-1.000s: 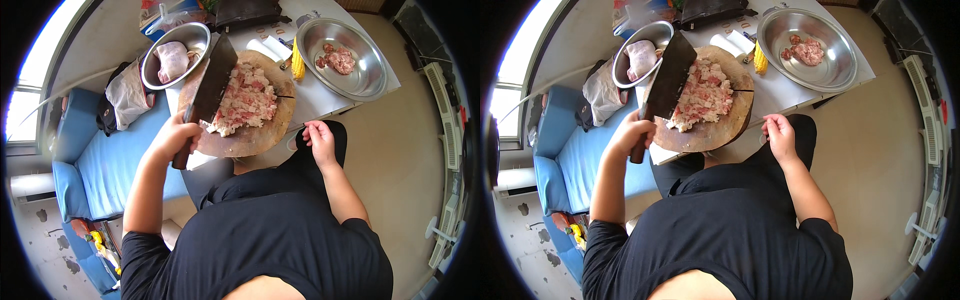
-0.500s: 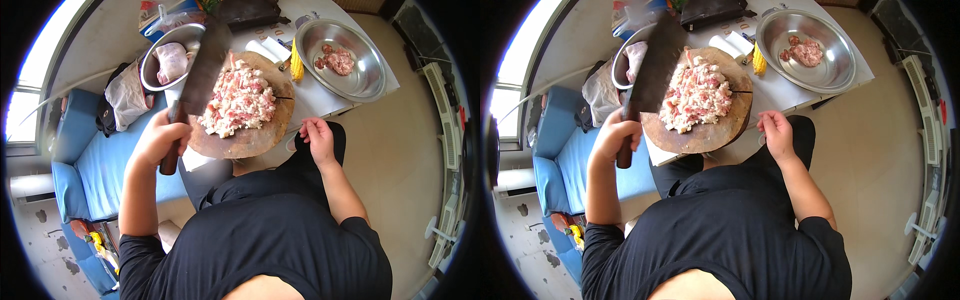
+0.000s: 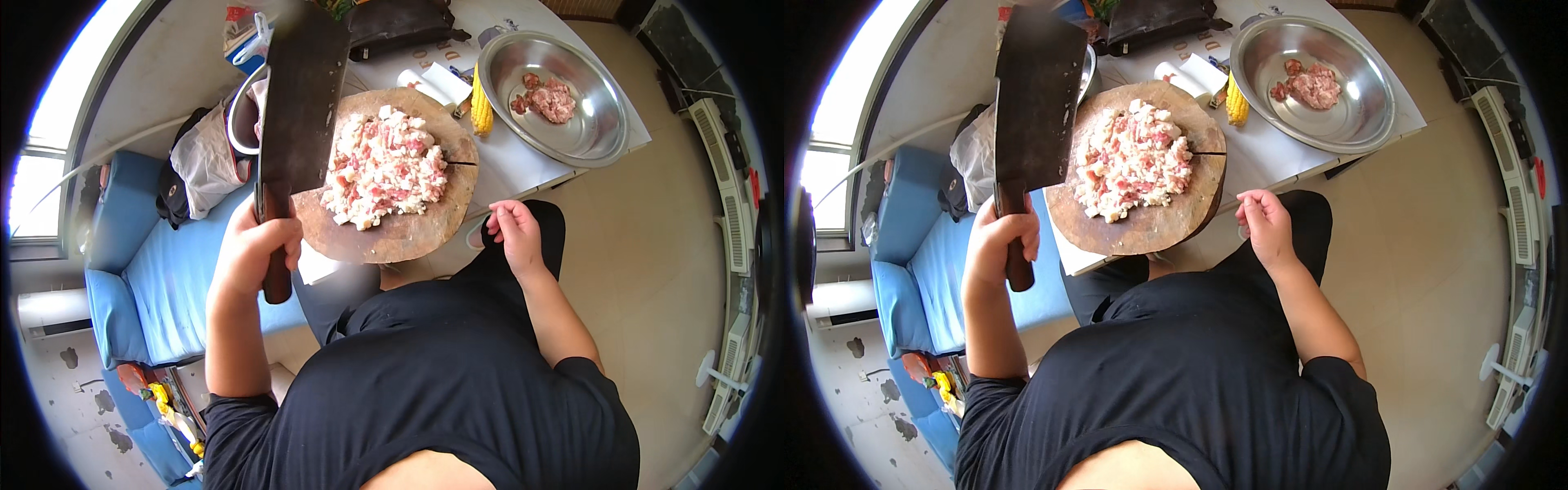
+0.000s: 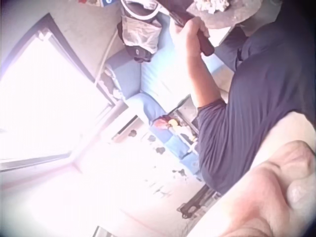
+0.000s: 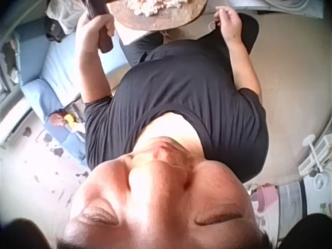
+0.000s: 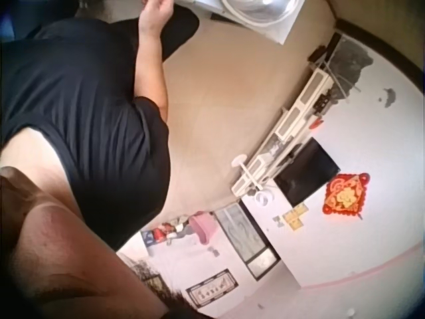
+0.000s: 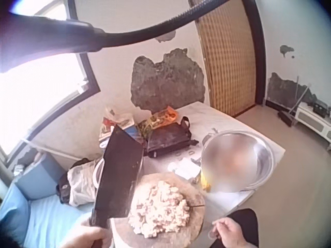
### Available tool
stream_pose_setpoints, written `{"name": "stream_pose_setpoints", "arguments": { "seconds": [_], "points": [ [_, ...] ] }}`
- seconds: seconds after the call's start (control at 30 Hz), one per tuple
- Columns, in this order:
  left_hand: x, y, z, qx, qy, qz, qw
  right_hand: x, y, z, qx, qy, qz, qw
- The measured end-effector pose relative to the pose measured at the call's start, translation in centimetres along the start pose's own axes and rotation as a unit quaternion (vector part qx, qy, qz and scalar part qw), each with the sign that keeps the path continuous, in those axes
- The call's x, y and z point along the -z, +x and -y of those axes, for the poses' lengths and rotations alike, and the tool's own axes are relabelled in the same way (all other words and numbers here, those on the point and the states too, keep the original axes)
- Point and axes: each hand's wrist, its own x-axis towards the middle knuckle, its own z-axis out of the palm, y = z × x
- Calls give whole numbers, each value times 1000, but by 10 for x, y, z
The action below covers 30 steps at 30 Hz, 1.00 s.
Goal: The person uses a large cleaver to chop pieces of raw pork on a round wooden cutting board. The person repeatedly chops the meat into smaller pieces and occasionally scrapes the minced meat into a pile. The task is performed in a kitchen setting with a bowl of raw meat and a metal bowl visible nearby.
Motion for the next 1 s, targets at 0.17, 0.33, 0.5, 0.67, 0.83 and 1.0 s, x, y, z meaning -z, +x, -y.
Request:
{"name": "stream_pose_setpoints", "arguments": {
  "seconds": [0.17, 0.33, 0.5, 0.67, 0.83, 1.0],
  "points": [
    [12, 25, 58, 162, -1, 31, 986, -14, 11, 19, 17, -42, 24, 999],
    [5, 13, 25, 58, 10, 38, 998, -29, 64, 75, 153, -124, 33, 980],
    [7, -15, 26, 0, -74, 1, 997, -74, 168, 113, 281, -470, 42, 836],
    [20, -28, 41, -3, -55, -19, 998, -102, 276, 85, 288, -650, 176, 681],
    [30, -36, 51, 22, -62, -37, 997, -120, 308, 83, 215, -744, 298, 558],
    [36, -33, 58, 40, -85, -49, 994, -127, 317, 75, 241, -782, 285, 500]
  ]
}}
